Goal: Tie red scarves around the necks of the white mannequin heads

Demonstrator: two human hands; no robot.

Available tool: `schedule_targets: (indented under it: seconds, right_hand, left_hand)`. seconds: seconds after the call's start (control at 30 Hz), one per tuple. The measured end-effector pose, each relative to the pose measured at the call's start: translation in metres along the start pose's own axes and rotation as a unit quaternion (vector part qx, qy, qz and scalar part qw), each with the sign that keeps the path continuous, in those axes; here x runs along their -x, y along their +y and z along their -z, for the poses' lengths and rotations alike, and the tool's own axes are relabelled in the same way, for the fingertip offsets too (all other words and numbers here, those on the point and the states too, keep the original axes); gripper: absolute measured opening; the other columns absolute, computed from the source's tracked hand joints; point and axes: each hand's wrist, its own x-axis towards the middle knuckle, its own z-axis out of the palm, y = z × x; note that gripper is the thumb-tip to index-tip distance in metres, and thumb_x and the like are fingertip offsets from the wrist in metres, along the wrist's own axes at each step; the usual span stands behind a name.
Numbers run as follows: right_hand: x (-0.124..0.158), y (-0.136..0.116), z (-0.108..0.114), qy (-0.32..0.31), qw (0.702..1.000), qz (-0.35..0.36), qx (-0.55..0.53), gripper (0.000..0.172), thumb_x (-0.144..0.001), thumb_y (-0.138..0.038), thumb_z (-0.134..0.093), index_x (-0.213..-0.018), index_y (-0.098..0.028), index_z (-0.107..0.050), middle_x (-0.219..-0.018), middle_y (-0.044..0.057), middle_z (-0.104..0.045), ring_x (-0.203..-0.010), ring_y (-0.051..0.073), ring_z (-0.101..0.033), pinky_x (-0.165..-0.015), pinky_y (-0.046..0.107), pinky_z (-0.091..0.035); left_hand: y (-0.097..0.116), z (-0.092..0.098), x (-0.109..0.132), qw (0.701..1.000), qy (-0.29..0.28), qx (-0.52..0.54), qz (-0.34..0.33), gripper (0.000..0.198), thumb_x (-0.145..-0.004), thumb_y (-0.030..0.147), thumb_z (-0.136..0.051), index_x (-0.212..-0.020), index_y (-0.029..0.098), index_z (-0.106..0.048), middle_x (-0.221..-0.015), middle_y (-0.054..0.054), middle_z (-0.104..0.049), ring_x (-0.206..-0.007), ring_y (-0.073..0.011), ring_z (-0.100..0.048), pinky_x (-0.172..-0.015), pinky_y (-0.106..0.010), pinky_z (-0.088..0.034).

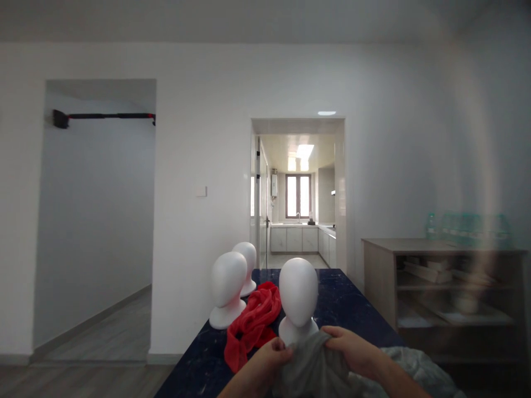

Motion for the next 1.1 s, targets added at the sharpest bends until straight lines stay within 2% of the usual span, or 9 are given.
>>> schedule_targets:
  seconds: [0.07,0.17,0.27,0.37,0.47,0.63,0.73,0.87,1.1]
  right_hand:
    - [0.0,-0.003,0.001,0.014,1.0,0.01,0.012,0.029,-0.077,-0.039,-0.084,-0.097,-0.019,-0.076,-0.089,0.002,-0.078,-0.083,0.02,-0.073,-0.084,0.031,-0.054]
    - [0.0,-0.008,0.005,0.038,0.997,0.02,0.066,0.029,-0.075,-0.038,-0.086,-0.093,-0.019,-0.073,-0.088,0.0,-0.076,-0.078,0.016,-0.067,-0.073,0.024,-0.049]
    - [-0.001,-0.014,0.009,0.065,0.994,0.024,0.089,0.028,-0.081,-0.041,-0.082,-0.096,-0.019,-0.073,-0.084,-0.002,-0.074,-0.076,0.014,-0.065,-0.069,0.023,-0.047]
    - [0.003,-0.021,0.011,0.075,0.992,0.009,0.096,0.035,-0.088,-0.052,-0.075,-0.103,-0.02,-0.075,-0.087,0.0,-0.075,-0.077,0.015,-0.066,-0.069,0.023,-0.049]
    - [0.008,-0.029,0.016,0.033,0.983,-0.044,0.173,0.041,-0.087,-0.058,-0.074,-0.105,-0.021,-0.079,-0.095,0.002,-0.078,-0.079,0.015,-0.068,-0.069,0.023,-0.051]
    - [0.01,-0.031,0.025,-0.077,0.909,-0.157,0.379,0.038,-0.06,-0.036,-0.094,-0.095,-0.024,-0.085,-0.083,-0.002,-0.081,-0.065,0.015,-0.068,-0.056,0.021,-0.047]
    - [0.008,-0.026,0.025,-0.064,0.959,-0.114,0.251,0.026,-0.074,-0.036,-0.084,-0.096,-0.022,-0.085,-0.088,0.001,-0.083,-0.074,0.017,-0.073,-0.071,0.025,-0.056]
    - [0.007,-0.02,0.022,-0.017,1.0,-0.024,0.007,0.035,-0.082,-0.039,-0.082,-0.112,-0.021,-0.08,-0.102,0.007,-0.083,-0.099,0.025,-0.077,-0.099,0.041,-0.056]
    - [0.014,-0.021,0.026,-0.077,0.996,-0.033,-0.029,0.042,-0.071,-0.024,-0.093,-0.106,-0.019,-0.072,-0.098,0.002,-0.077,-0.088,0.018,-0.074,-0.083,0.03,-0.056]
  left_hand:
    - [-0.001,-0.002,0.004,0.999,-0.037,-0.006,0.006,0.057,-0.048,0.039,-0.105,-0.084,0.016,-0.068,-0.083,-0.006,-0.074,-0.079,-0.0217,-0.072,-0.081,-0.033,-0.053]
    - [0.008,-0.007,0.015,0.991,-0.083,-0.097,0.034,0.063,-0.06,0.044,-0.1,-0.11,0.014,-0.076,-0.101,-0.013,-0.081,-0.097,-0.0303,-0.077,-0.094,-0.041,-0.055]
    - [0.029,-0.008,0.029,0.957,-0.109,-0.263,0.065,0.049,-0.074,0.053,-0.089,-0.105,0.015,-0.082,-0.104,-0.013,-0.083,-0.096,-0.0303,-0.078,-0.091,-0.04,-0.057]
    - [0.05,-0.006,0.037,0.932,-0.114,-0.332,0.093,0.042,-0.07,0.049,-0.092,-0.098,0.017,-0.085,-0.103,-0.011,-0.085,-0.093,-0.0303,-0.078,-0.088,-0.039,-0.058]
    - [0.059,-0.006,0.039,0.955,-0.137,-0.247,0.09,0.041,-0.067,0.039,-0.096,-0.098,0.014,-0.085,-0.106,-0.014,-0.084,-0.097,-0.03,-0.079,-0.093,-0.038,-0.058]
    - [0.052,-0.015,0.034,0.992,-0.115,0.004,0.056,0.039,-0.091,0.045,-0.076,-0.106,0.009,-0.081,-0.109,-0.016,-0.083,-0.104,-0.0263,-0.078,-0.101,-0.034,-0.056]
    - [0.045,-0.02,0.03,0.988,-0.087,0.073,0.105,0.042,-0.094,0.048,-0.071,-0.107,0.009,-0.08,-0.105,-0.016,-0.084,-0.104,-0.0276,-0.078,-0.102,-0.036,-0.056]
    - [0.043,-0.022,0.029,0.988,-0.135,0.027,0.071,0.042,-0.096,0.046,-0.07,-0.114,0.009,-0.08,-0.112,-0.017,-0.083,-0.105,-0.0289,-0.078,-0.101,-0.036,-0.056]
    - [0.05,-0.009,0.029,0.984,-0.163,-0.056,0.054,0.033,-0.09,0.033,-0.079,-0.11,0.007,-0.081,-0.11,-0.018,-0.083,-0.096,-0.0252,-0.079,-0.092,-0.031,-0.055]
